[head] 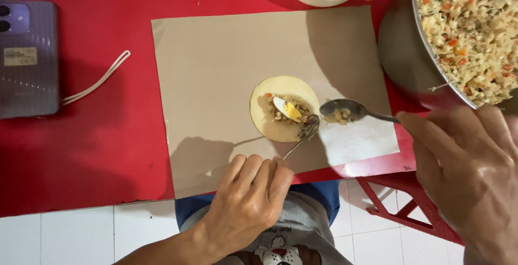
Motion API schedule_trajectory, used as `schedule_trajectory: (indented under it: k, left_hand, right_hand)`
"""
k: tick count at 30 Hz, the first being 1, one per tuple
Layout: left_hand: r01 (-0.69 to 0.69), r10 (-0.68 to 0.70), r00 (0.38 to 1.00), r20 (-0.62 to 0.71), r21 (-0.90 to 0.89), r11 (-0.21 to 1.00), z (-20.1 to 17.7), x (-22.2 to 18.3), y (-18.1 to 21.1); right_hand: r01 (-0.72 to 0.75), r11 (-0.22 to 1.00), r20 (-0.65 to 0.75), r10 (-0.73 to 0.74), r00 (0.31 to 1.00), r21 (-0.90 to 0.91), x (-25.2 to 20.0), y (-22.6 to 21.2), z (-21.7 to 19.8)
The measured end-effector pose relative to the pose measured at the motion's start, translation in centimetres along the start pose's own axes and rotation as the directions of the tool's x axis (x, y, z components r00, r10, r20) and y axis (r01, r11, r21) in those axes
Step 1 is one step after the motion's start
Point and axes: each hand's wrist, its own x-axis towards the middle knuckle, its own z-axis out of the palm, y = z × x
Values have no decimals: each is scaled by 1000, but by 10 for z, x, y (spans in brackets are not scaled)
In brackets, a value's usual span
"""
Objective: Filling pastry dough with a vegetable and meat mixture and a piece of boiled egg, then folding and sealing the edges by hand.
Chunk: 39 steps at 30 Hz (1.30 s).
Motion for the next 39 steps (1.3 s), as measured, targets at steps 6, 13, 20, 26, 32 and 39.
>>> schedule_trajectory:
  k: [6, 13, 20, 26, 32, 39]
  left_hand:
    - [-44, 44, 999, -7, 61, 997, -4, 3, 0]
    - [-33, 34, 999, -18, 59, 998, -6, 3, 3]
    - [-28, 28, 999, -27, 8, 1000, -13, 2, 6]
    - [-24, 25, 999, -21, 41, 999, -8, 0, 5]
    - [-17, 14, 998, -66, -52, 999, -26, 12, 0]
    - [-135, 106, 962, -251, -103, 985, -35, 90, -10]
  right_hand:
    - [210, 965, -87, -225, 970, -154, 15, 13, 14]
    - [337, 925, -161, -365, 917, -177, 36, 1, 29]
    - [299, 947, -177, -316, 932, -113, 28, 12, 35]
    - [259, 960, -191, -275, 942, -103, 22, 25, 28]
    - [-57, 902, 47, 41, 998, 429, 26, 38, 9]
    - [-448, 658, 86, 506, 858, 605, -89, 221, 118]
